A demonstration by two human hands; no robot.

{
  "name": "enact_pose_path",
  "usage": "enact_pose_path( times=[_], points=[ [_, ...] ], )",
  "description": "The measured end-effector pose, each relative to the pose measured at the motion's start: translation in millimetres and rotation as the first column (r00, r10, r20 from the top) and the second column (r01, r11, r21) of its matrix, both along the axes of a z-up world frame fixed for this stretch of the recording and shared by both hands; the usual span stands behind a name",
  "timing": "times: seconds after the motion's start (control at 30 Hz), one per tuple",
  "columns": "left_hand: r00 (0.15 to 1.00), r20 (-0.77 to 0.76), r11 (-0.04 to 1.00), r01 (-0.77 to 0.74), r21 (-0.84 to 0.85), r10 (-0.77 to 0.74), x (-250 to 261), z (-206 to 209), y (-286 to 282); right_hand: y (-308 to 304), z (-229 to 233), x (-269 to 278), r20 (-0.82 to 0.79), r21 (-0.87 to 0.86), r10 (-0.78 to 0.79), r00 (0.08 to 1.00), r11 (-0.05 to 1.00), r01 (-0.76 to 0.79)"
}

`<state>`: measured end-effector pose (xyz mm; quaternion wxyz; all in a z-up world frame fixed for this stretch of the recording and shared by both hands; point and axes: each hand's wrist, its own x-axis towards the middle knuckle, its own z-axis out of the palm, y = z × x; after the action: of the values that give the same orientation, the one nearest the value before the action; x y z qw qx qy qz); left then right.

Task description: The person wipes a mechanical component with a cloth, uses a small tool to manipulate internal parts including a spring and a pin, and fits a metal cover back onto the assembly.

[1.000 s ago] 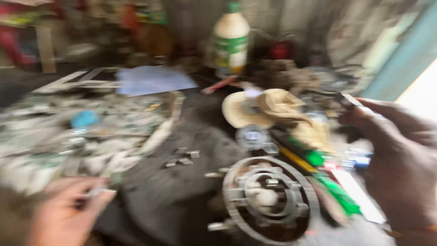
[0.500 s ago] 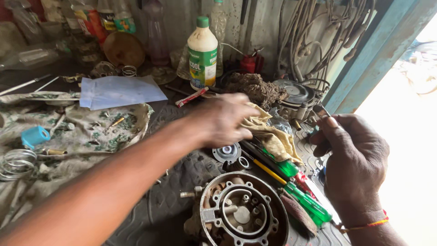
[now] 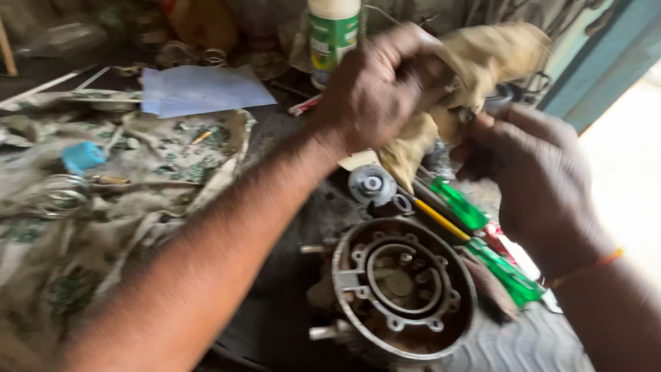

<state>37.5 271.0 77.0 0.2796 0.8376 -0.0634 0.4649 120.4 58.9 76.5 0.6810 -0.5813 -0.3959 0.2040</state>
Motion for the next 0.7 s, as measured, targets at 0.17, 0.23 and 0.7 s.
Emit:
enact_pose_path(
  times=[0.17, 0.23, 0.7],
  points=[
    [0.834, 0.061, 0.765, 0.53, -0.367, -0.548, -28.3, -8.8, -14.8, 24.6, 0.8, -1.9, 0.025, 0.048, -0.007, 1.0, 0.999, 0.006],
    [0.874, -0.057, 0.829, 0.435, -0.35, -0.483, -36.2, -8.9, -17.7, 26.3, -4.1, -5.5, 0.085, 0.035, -0.015, 0.996, 0.999, 0.012],
    [0.979, -0.14, 0.83, -0.2, -0.521, 0.148, -27.1, -29.9, -16.5, 37.1, -36.1, -6.9, -0.305, 0.084, 0.111, 0.946, 0.992, -0.089]
  ],
)
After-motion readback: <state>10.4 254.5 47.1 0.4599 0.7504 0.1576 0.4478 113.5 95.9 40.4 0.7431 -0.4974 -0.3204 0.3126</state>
